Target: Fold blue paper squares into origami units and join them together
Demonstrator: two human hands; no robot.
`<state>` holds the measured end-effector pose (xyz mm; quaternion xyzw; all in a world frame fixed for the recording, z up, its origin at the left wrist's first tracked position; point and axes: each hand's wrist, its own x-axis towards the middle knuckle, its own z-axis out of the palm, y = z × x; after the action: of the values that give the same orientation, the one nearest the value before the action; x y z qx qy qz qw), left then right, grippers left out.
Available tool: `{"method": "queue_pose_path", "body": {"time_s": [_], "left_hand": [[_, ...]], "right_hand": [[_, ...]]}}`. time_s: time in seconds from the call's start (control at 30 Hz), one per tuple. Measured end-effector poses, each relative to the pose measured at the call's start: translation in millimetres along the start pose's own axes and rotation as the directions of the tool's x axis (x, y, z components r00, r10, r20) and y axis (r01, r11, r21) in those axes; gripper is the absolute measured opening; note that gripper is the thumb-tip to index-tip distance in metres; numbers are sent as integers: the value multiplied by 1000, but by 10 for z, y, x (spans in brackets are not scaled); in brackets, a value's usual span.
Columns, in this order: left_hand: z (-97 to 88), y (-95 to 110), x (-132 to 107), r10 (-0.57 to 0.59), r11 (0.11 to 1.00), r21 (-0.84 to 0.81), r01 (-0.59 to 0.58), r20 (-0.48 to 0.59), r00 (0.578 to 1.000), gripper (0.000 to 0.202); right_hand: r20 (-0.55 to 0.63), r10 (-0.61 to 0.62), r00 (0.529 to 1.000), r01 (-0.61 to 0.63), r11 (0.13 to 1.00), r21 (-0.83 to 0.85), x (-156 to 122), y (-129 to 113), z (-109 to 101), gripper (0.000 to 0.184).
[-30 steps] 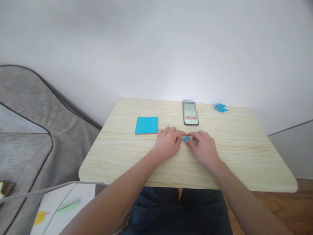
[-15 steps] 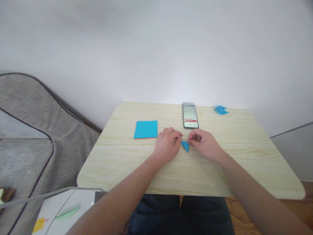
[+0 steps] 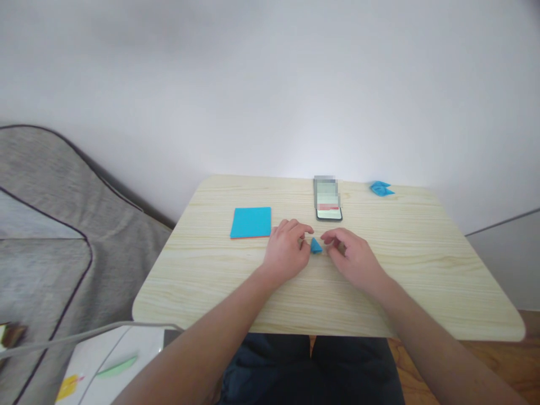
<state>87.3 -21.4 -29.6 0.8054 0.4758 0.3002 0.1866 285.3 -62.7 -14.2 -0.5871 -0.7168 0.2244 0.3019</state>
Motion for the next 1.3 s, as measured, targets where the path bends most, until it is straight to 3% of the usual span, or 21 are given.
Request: {"method": "queue_pose_path", "body": {"time_s": [0.13, 0.33, 0.5, 0.63, 0.77, 0.87, 1.03, 1.3], "left_hand": [[0, 6, -16, 5, 1000, -21, -5, -1, 1000, 38], [10, 22, -21, -24, 995, -96, 23, -8, 1000, 34], [27, -26, 31, -141, 932, -345, 105, -80, 987, 23], [65, -63, 221, -200, 856, -494, 150, -49, 979, 24], [100, -58, 483, -143, 758, -639, 132, 34, 989, 24], [111, -70, 591, -135, 706, -698, 116, 28, 990, 22], [127, -127, 575, -101, 653, -751, 99, 43, 994, 17], [148, -82, 524, -74, 581, -807, 100, 70, 995, 19]], "right_hand": [[10, -58, 998, 58, 995, -84, -66, -76, 45, 40], [-48, -152, 987, 143, 977, -156, 4, -65, 163, 12], [-119, -151, 981, 140, 985, -99, 144, -22, 134, 14], [-223, -86, 971, 101, 993, 56, 305, -38, 64, 10], [-269, -14, 963, 89, 960, 267, 454, -34, 4, 10], [-283, 23, 959, 80, 935, 347, 507, 8, -32, 9], [-198, 103, 975, 37, 801, 598, 516, 105, -16, 19], [-114, 146, 983, -34, 745, 667, 484, 150, -41, 16]]}}
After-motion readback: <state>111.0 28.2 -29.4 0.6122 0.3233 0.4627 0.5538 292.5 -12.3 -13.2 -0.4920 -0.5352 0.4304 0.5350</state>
